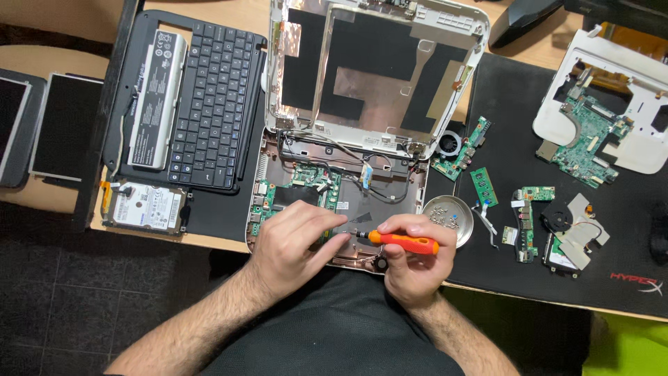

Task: The person places a motherboard into the laptop chassis, then uses a screwdriver to secure it with multiple screws. They also install a cooling fan and tighten its screws. The workspace contains disassembled laptop parts and tools.

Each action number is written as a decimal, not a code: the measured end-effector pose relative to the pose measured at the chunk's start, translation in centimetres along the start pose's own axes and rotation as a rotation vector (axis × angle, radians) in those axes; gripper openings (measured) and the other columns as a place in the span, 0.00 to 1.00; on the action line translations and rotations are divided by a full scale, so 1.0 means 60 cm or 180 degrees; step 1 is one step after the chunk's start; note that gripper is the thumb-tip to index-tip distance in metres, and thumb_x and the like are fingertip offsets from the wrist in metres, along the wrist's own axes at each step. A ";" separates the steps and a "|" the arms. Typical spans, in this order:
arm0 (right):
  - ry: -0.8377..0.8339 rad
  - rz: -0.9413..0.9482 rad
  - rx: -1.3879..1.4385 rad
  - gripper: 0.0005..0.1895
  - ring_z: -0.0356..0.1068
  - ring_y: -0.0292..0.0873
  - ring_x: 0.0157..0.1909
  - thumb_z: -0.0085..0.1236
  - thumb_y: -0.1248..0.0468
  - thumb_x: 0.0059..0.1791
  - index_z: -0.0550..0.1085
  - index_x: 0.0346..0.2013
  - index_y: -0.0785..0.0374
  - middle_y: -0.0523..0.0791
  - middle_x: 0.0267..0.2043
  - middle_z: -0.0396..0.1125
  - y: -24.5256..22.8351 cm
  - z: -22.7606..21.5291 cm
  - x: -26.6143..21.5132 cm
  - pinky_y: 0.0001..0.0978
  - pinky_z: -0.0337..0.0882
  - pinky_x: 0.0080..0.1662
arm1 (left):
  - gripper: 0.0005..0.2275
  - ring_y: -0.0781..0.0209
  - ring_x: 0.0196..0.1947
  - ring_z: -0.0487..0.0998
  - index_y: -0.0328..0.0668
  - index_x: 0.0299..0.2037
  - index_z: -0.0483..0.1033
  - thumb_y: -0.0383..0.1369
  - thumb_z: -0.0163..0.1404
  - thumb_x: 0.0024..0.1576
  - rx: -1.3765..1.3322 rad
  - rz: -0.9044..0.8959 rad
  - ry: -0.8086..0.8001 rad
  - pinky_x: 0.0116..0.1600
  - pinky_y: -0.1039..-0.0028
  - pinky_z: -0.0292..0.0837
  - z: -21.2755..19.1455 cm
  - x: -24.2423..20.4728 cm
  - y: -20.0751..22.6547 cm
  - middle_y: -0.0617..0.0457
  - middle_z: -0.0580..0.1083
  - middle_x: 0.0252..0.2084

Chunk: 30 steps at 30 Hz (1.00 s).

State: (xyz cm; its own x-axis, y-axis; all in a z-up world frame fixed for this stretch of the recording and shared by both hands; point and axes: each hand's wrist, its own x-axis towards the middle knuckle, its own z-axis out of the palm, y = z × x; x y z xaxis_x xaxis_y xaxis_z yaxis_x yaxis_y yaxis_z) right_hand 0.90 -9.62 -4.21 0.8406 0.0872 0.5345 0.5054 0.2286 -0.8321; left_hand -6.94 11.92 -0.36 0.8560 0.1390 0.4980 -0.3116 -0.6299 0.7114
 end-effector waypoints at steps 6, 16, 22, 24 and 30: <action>-0.0086 -0.0122 -0.0017 0.23 0.82 0.54 0.41 0.75 0.59 0.60 0.66 0.53 0.68 0.60 0.36 0.77 0.005 -0.002 0.002 0.34 0.83 0.36 | 0.07 0.48 0.41 0.91 0.46 0.53 0.92 0.31 0.71 0.66 0.0003 0.0076 0.0024 0.43 0.59 0.89 -0.001 0.002 0.004 0.52 0.90 0.44; -0.0113 -0.0139 0.0004 0.23 0.81 0.54 0.41 0.75 0.60 0.60 0.67 0.53 0.68 0.59 0.37 0.77 0.009 -0.003 -0.002 0.34 0.82 0.35 | 0.05 0.51 0.40 0.91 0.50 0.50 0.92 0.29 0.69 0.66 0.0105 0.0069 0.0016 0.43 0.60 0.88 0.007 -0.007 -0.003 0.57 0.90 0.43; -0.0123 -0.0103 0.0118 0.23 0.81 0.54 0.39 0.75 0.61 0.60 0.66 0.53 0.68 0.61 0.37 0.77 0.006 -0.003 0.000 0.36 0.85 0.35 | 0.04 0.49 0.40 0.91 0.50 0.49 0.92 0.30 0.68 0.68 0.0087 0.0089 -0.0019 0.44 0.59 0.88 0.009 -0.007 -0.004 0.56 0.89 0.41; -0.0127 -0.0089 0.0117 0.23 0.81 0.54 0.39 0.75 0.61 0.60 0.66 0.53 0.68 0.61 0.37 0.77 0.005 -0.002 -0.001 0.36 0.86 0.35 | 0.03 0.49 0.40 0.91 0.51 0.49 0.92 0.30 0.68 0.68 0.0089 0.0069 -0.0051 0.44 0.59 0.88 0.008 -0.005 -0.002 0.56 0.89 0.41; -0.0153 -0.0106 0.0136 0.22 0.81 0.53 0.40 0.74 0.61 0.61 0.66 0.53 0.68 0.61 0.37 0.77 0.006 -0.004 -0.001 0.35 0.86 0.35 | 0.03 0.50 0.40 0.91 0.51 0.49 0.92 0.30 0.68 0.67 0.0053 0.0051 -0.0046 0.44 0.60 0.87 0.008 -0.002 0.000 0.57 0.89 0.40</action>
State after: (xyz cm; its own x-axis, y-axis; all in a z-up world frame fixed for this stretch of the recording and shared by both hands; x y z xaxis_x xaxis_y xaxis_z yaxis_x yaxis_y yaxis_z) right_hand 1.06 -9.76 -4.56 0.8126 0.1250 0.5692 0.5233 0.2733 -0.8071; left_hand -6.87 11.53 -0.65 0.8569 0.1178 0.5019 -0.3185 -0.6446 0.6950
